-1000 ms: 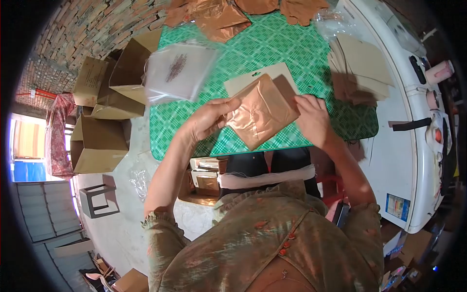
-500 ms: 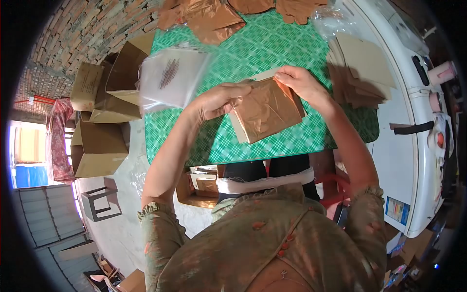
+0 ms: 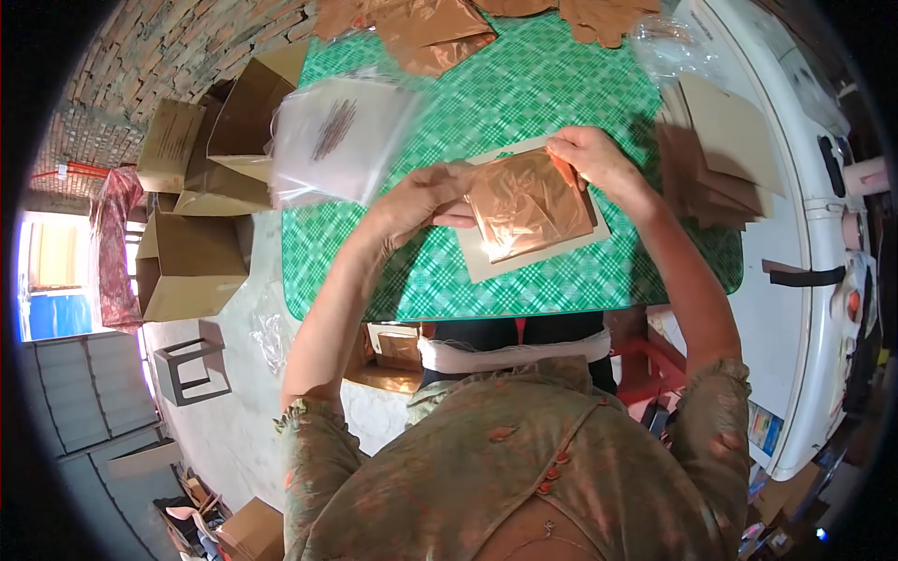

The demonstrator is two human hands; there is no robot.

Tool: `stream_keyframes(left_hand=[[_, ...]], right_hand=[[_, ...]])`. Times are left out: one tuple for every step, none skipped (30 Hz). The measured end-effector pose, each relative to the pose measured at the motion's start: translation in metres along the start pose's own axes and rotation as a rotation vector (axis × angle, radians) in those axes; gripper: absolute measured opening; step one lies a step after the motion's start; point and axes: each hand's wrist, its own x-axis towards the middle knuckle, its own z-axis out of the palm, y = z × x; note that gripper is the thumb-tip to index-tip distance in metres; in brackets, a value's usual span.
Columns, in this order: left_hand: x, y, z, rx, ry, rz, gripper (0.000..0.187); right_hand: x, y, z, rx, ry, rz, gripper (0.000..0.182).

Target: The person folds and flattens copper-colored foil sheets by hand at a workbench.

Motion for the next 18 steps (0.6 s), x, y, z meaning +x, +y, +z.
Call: stream_keyframes(left_hand=[[-0.002,-0.001,0.000,0.026,0.020,0.012,0.033],[-0.003,-0.003,-0.001,0.052,0.038,0.023,0.034],[-0.004,-0.004,-0.003,0.142,0.081,0.040,0.033],[-0.006,-0.005,-0.006,0.234,0.123,0.058,0.032],[-0.006,-0.005,-0.008,0.326,0.164,0.075,0.031],[-0.007,-0.007,-0.007,0.555,0.268,0.229,0.030],[-0.009,-0.010,-0.003,0.784,0.371,0.384,0.028],[-0.009,-0.014,0.003,1.011,0.474,0.539,0.027],[-0.009,-0.012,0.013,0.990,0.525,0.567,0.026],[-0.009,-0.012,0.023,1.012,0.519,0.653,0.027],[-0.008,-0.012,0.032,1.032,0.511,0.740,0.029],[-0.005,-0.013,0.039,1.050,0.499,0.829,0.031],[0.004,-0.024,0.040,1.089,0.474,0.817,0.042],[0.008,-0.030,0.046,1.166,0.478,0.835,0.046],[0.010,-0.035,0.055,1.243,0.483,0.852,0.050],[0.013,-0.040,0.061,1.321,0.487,0.868,0.054],[0.020,-0.050,0.061,1.344,0.460,0.855,0.065],[0.022,-0.055,0.065,1.362,0.474,0.846,0.066]], right_hand=[[0.003,0.002,0.000,-0.036,0.005,0.000,0.032],[0.005,0.003,0.001,-0.073,0.012,0.001,0.032],[0.006,0.002,0.002,-0.096,0.024,0.004,0.032],[0.006,0.001,0.003,-0.119,0.037,0.007,0.032],[0.007,0.000,0.004,-0.141,0.051,0.009,0.032],[0.008,-0.001,0.004,-0.158,0.057,0.012,0.032],[0.009,-0.001,0.005,-0.174,0.063,0.015,0.033],[0.009,-0.002,0.006,-0.191,0.068,0.018,0.033],[0.010,-0.002,0.007,-0.198,0.068,0.026,0.033],[0.010,-0.003,0.007,-0.206,0.070,0.035,0.033],[0.010,-0.004,0.007,-0.214,0.073,0.044,0.033],[0.013,0.001,0.007,-0.273,0.086,0.017,0.033],[0.019,0.008,0.006,-0.333,0.099,-0.009,0.035],[0.022,0.015,0.004,-0.395,0.113,-0.036,0.038],[0.021,0.014,0.004,-0.413,0.120,-0.029,0.038],[0.022,0.014,0.005,-0.432,0.126,-0.022,0.039],[0.022,0.014,0.006,-0.449,0.132,-0.016,0.040],[0.021,0.013,0.006,-0.467,0.136,-0.016,0.039]])
